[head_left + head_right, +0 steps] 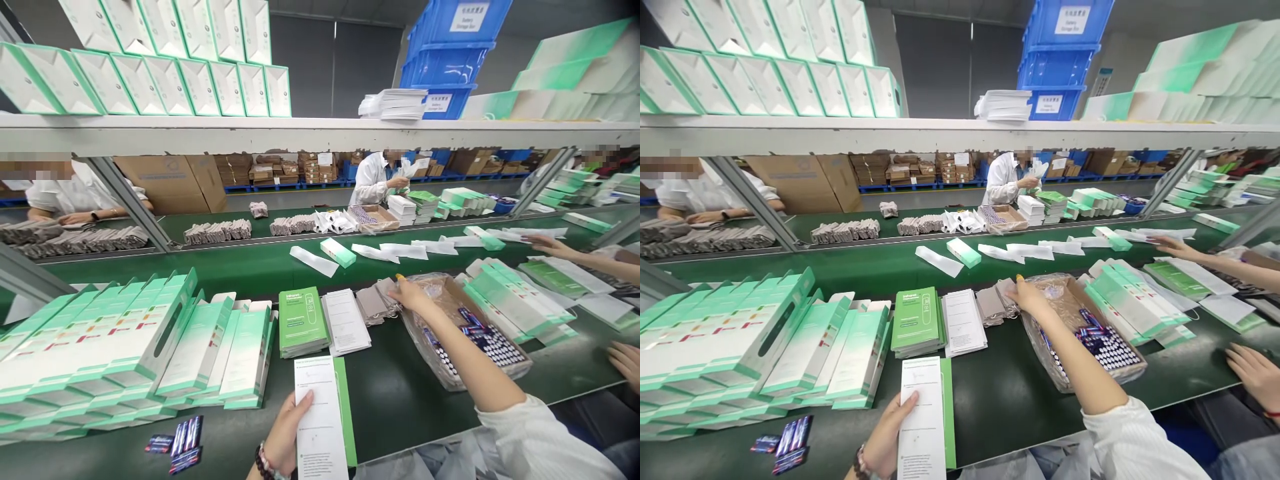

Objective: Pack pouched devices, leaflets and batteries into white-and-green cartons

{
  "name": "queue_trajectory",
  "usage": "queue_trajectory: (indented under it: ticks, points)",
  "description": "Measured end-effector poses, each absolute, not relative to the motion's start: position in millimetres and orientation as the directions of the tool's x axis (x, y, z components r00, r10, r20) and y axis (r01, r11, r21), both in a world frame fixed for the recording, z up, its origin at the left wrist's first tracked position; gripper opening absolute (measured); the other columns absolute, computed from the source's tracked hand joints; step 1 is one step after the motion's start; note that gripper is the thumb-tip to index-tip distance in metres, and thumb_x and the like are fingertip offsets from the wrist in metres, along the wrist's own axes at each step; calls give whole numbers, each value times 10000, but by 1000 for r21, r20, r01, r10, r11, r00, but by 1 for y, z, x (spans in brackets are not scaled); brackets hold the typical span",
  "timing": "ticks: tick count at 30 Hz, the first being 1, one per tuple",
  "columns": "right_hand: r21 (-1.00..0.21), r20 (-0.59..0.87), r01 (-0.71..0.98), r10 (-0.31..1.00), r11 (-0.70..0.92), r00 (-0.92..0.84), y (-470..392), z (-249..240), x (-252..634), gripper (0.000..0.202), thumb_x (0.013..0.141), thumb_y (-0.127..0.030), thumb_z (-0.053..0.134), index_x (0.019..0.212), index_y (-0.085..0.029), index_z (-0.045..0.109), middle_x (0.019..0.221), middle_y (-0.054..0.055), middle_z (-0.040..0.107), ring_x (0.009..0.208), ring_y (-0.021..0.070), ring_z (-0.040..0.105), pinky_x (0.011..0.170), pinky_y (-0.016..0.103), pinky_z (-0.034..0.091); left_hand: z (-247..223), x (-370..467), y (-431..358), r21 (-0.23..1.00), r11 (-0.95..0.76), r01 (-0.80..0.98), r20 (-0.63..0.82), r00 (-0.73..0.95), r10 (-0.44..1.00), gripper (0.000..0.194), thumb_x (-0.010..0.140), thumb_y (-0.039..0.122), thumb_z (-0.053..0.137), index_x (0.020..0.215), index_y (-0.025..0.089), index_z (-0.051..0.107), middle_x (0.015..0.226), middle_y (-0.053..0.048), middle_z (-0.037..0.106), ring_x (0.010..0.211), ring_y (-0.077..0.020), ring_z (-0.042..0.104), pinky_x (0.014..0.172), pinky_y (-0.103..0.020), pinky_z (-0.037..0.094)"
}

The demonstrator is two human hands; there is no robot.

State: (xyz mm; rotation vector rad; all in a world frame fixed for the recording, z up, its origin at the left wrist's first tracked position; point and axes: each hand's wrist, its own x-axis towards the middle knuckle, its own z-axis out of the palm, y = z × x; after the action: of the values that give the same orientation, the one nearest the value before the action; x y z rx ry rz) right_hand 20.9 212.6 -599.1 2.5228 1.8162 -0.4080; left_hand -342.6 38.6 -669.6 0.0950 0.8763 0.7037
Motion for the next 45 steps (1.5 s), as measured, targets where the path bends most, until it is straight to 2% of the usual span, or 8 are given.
queue_trajectory:
  ticks: [6,11,17,23,26,31,41,45]
  points:
    - [-102,-185,959,952,-266,245,210,-621,15,604,843,-334,650,1341,-55,453,1109,215,668,1052,299,639,877,354,454,-660,-345,39,210,825,-524,-750,455,480,325,852,219,667,1122,69,565,839,-152,757,686,-269,730,632,-364,581]
    - [-116,-69,968,974,-220,214,206,-620,20,457,966,-284,420,1383,-97,418,1216,173,632,1135,245,601,928,313,432,-662,-338,35,232,802,-551,-756,417,505,297,838,201,684,1083,75,574,820,-137,757,681,-261,728,643,-366,580]
    - [-8,-38,971,970,-239,239,198,-627,18,410,979,-307,402,1278,-47,506,960,191,694,915,291,665,811,350,453,-655,-328,36,231,798,-557,-752,418,509,280,836,185,685,1073,77,579,849,-143,756,709,-272,728,664,-388,581]
    - [102,23,979,984,-178,177,192,-625,7,376,966,-271,430,1234,-23,522,1164,238,586,1146,333,525,948,392,390,-651,-322,35,232,801,-552,-767,403,500,286,847,186,670,1092,66,585,902,-174,750,749,-293,734,684,-394,581]
    - [126,28,982,990,-139,137,191,-620,3,373,985,-269,371,1248,-42,506,1208,224,547,1144,316,517,949,378,389,-652,-322,33,238,796,-557,-772,389,502,277,841,174,674,1082,67,591,897,-173,750,732,-287,734,677,-389,582]
    - [126,-73,989,993,-83,93,194,-619,0,395,933,-382,507,1203,-94,530,1147,182,593,1000,292,607,818,328,442,-660,-322,30,241,791,-563,-767,388,510,297,828,185,696,1082,79,583,913,-164,754,773,-291,738,713,-403,591]
    - [52,-201,998,979,-29,39,204,-613,10,455,895,-124,461,1348,-159,467,1135,143,652,949,231,645,817,309,428,-668,-319,27,189,813,-550,-739,466,487,357,816,209,704,1122,78,575,903,-153,757,774,-282,737,754,-405,580]
    - [-23,-141,999,989,-44,41,205,-605,9,363,856,-95,488,1203,-132,588,1084,149,659,909,237,645,825,327,442,-665,-315,28,90,834,-545,-662,593,459,391,853,273,642,1155,36,570,956,-199,741,826,-299,730,796,-414,562]
